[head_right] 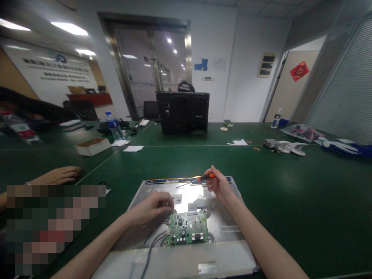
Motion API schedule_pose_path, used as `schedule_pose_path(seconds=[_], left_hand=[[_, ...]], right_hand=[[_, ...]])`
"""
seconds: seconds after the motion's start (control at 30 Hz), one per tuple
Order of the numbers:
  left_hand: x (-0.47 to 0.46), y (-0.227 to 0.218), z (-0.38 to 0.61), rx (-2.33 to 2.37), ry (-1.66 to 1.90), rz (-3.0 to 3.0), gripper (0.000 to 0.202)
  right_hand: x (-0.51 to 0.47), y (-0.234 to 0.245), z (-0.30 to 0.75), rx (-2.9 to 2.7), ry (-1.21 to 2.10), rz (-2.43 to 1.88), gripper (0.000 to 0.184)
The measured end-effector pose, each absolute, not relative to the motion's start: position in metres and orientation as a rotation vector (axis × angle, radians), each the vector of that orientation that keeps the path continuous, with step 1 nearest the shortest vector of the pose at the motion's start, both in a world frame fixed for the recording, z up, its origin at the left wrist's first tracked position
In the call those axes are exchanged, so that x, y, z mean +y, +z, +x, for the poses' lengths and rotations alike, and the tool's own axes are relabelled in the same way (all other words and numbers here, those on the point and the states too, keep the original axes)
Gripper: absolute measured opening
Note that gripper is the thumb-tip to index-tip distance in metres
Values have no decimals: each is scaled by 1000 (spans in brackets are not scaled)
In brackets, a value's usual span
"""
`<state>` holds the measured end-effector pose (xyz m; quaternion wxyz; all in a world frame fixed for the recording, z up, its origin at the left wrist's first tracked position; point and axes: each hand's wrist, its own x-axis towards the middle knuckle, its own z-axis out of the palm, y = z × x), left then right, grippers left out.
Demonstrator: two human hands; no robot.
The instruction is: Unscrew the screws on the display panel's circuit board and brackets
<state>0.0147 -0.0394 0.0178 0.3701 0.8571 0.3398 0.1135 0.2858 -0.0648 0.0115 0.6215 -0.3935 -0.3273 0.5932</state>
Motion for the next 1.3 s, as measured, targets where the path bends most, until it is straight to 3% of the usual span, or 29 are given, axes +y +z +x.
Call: schedule_pose_path(seconds=[0.27,0.67,0.93,1.3], left_hand=[[-42,13,17,852,261,2061,11],[-37,2,16,836,262,1996,11],[-34,-3,13,824,250,2016,14],[-38,4,16,832,276,1965,12]], right_hand=[[-68,45,239,-850,1289,-868,48],[-60,16,216,-791,1204,-965,59],[-59,16,217,-848,1131,-982,53],[-73,21,213,-957,781,-955,57]])
